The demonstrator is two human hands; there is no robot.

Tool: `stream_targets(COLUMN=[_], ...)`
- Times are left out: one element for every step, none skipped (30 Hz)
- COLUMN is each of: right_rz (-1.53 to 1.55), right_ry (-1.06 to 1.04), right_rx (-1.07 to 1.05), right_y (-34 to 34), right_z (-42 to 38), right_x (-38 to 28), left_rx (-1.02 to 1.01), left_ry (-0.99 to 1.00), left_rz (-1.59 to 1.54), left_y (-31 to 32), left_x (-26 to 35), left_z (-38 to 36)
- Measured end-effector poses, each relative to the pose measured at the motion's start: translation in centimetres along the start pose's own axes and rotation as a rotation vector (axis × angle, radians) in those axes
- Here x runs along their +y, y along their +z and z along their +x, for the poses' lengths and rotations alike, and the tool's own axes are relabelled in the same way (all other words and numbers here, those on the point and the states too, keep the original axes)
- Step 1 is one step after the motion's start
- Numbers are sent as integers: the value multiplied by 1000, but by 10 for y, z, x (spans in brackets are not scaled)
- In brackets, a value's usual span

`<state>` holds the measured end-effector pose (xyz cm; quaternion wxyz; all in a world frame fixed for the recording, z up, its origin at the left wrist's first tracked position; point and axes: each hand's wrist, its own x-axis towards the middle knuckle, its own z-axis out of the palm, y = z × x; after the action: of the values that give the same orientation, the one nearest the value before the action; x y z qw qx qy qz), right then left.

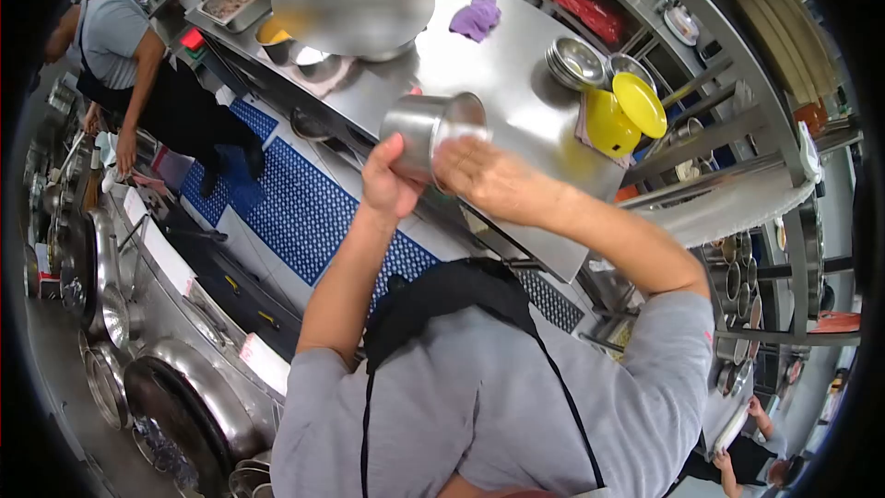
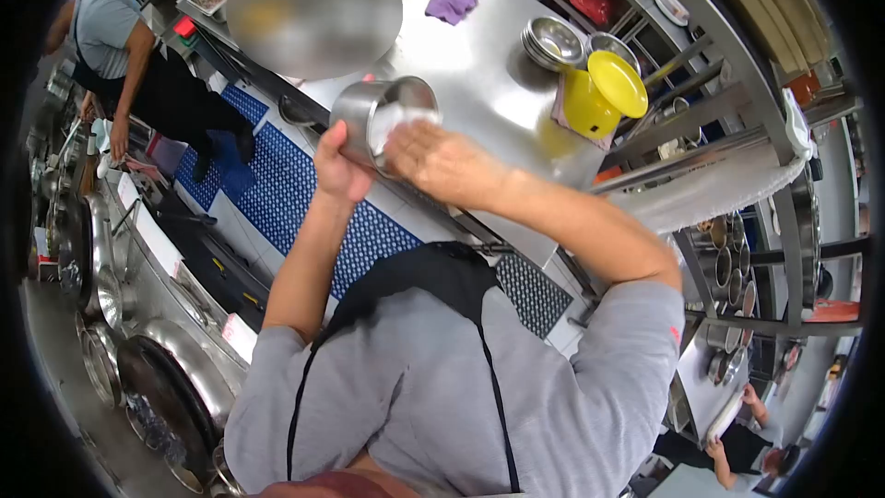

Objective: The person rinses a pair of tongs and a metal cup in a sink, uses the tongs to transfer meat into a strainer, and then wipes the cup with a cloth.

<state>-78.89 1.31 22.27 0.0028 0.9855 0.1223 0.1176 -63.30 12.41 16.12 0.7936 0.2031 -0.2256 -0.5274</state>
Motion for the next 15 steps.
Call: stream_targets(right_rz=[-228, -268, -311, -357, -225, -92, 38, 80, 123, 162, 124, 85, 43, 85, 125], right_ry=[-47, -12, 21, 50, 172, 293, 412, 443, 476, 509, 431, 356, 283, 258, 235], right_rx=[52, 36, 24, 14, 83, 151, 216, 304, 391, 483, 466, 450, 435, 408, 381], right_y=[3, 0, -10, -20, -29, -38, -45, -49, -52, -53, -47, -35, -23, -8, 3], right_z=[-9, -16, -18, -20, -25, -29, -30, -29, -29, -28, -24, -17, -9, 0, 9], right_x=[7, 12, 17, 20, 23, 27, 29, 26, 20, 16, 12, 5, -1, -5, -6], left_rx=[25, 72, 117, 116, 63, -8, -83, -92, -99, -112, -53, 4, 60, 113, 179], left_ry=[-27, -72, -114, -133, -159, -181, -200, -206, -212, -218, -210, -203, -200, -223, -227], left_rz=[-13, -62, -107, -163, -241, -267, -293, -305, -317, -326, -330, -333, -336, -320, -298], left_y=[-7, -17, -30, -42, -48, -58, -66, -65, -63, -61, -61, -62, -62, -56, -31], left_x=[-3, -5, -5, -4, -2, -2, -4, -6, -9, -12, -17, -24, -31, -37, -34], left_z=[2, 4, 5, 5, 3, 1, -1, -3, -6, -6, -5, -3, -1, -1, 0])
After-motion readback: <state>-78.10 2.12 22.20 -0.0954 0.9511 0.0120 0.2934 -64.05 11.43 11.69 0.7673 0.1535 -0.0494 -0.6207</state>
